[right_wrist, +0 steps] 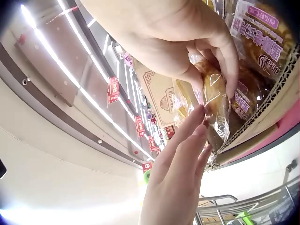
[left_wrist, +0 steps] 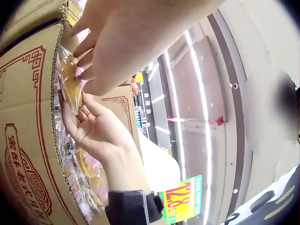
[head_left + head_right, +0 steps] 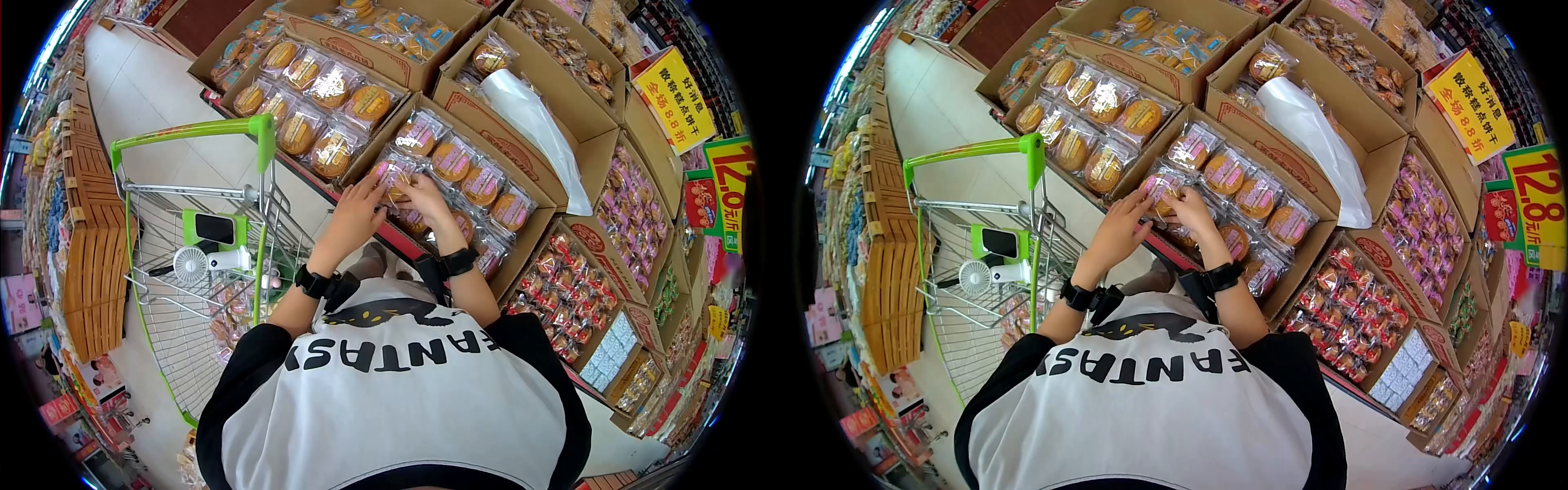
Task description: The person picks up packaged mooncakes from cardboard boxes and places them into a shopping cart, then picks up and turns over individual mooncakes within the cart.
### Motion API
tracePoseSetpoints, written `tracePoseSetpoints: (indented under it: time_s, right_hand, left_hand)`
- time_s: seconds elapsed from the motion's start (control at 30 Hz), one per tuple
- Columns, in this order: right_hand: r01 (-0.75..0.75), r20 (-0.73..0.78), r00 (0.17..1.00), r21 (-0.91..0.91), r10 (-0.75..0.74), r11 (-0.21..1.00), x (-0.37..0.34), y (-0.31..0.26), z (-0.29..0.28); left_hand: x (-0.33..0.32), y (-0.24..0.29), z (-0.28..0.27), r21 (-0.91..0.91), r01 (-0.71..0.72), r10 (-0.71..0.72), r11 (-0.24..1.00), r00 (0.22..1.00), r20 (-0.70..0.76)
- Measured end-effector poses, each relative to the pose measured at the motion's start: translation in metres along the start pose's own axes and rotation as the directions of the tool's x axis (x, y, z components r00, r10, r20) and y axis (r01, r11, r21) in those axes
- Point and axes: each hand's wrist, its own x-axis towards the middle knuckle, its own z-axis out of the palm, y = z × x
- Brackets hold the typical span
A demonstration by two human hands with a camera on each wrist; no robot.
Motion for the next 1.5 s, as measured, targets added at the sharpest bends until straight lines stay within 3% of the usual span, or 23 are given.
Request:
tracePoseSetpoints:
  time_s: [0.4,0.6,0.67,0.7,0.73,0.77,0.83,0.9,0.93,1.0,1.1,1.13,1.23,1.3,1.37,1.5]
  right_hand:
    - [-0.001,-0.081,0.997,-0.006,0.001,1.000,0.023,0.021,0.009]
    - [-0.111,-0.020,0.994,-0.228,0.109,0.967,0.015,0.001,0.009]
    - [-0.200,-0.046,0.979,-0.434,0.199,0.879,0.012,-0.009,0.003]
    - [-0.199,-0.044,0.979,-0.436,0.200,0.878,0.009,-0.010,-0.001]
    - [-0.027,-0.029,1.000,-0.675,0.010,0.737,0.007,-0.010,-0.006]
    - [0.121,0.039,0.985,-0.853,-0.168,0.508,0.005,-0.011,-0.009]
    - [0.154,0.065,0.979,-0.855,-0.192,0.495,-0.002,-0.021,-0.007]
    - [0.288,0.152,0.941,-0.831,-0.303,0.476,-0.006,-0.023,-0.004]
    - [0.291,0.154,0.940,-0.831,-0.305,0.474,-0.006,-0.020,-0.003]
    - [0.389,0.310,0.916,-0.844,-0.256,0.369,-0.007,-0.010,-0.002]
    - [0.394,0.321,0.915,-0.843,-0.245,0.367,-0.011,0.000,0.004]
    - [0.347,0.310,0.938,-0.857,-0.159,0.381,-0.013,-0.004,0.006]
    - [0.397,0.336,0.916,-0.836,-0.219,0.378,-0.022,-0.003,0.005]
    - [0.443,0.362,0.892,-0.821,-0.272,0.361,-0.030,-0.004,0.003]
    - [0.485,0.384,0.864,-0.806,-0.325,0.339,-0.038,-0.009,0.003]
    - [0.522,0.394,0.850,-0.724,-0.350,0.452,-0.058,-0.017,0.002]
  left_hand:
    - [0.001,-0.013,0.015,0.160,-0.048,0.024,0.986,0.989,0.146]
    - [0.002,-0.017,0.021,0.236,-0.085,0.057,0.968,0.991,0.123]
    - [0.004,-0.016,0.020,0.255,-0.096,0.062,0.962,0.988,0.138]
    - [0.005,-0.015,0.020,0.272,-0.110,0.069,0.956,0.985,0.156]
    - [0.006,-0.013,0.021,0.272,-0.107,0.067,0.956,0.986,0.154]
    - [0.006,-0.012,0.022,0.290,-0.105,0.062,0.951,0.986,0.153]
    - [0.007,-0.010,0.024,0.307,-0.102,0.058,0.946,0.987,0.150]
    - [0.008,-0.009,0.027,0.357,-0.085,0.027,0.930,0.986,0.166]
    - [0.008,-0.009,0.027,0.358,-0.084,0.027,0.930,0.986,0.162]
    - [0.007,-0.009,0.028,0.351,-0.060,0.013,0.934,0.991,0.135]
    - [0.007,-0.012,0.035,0.348,-0.031,0.006,0.937,0.997,0.074]
    - [0.008,-0.012,0.034,0.351,-0.028,0.004,0.936,0.998,0.069]
    - [0.011,-0.014,0.030,0.291,0.045,-0.099,0.956,0.980,0.175]
    - [0.010,-0.016,0.029,0.207,0.005,-0.015,0.978,0.999,0.046]
    - [0.007,-0.015,0.024,0.140,0.042,-0.048,0.989,0.998,0.035]
    - [-0.007,-0.003,0.002,-0.004,-0.023,0.022,1.000,0.995,-0.094]
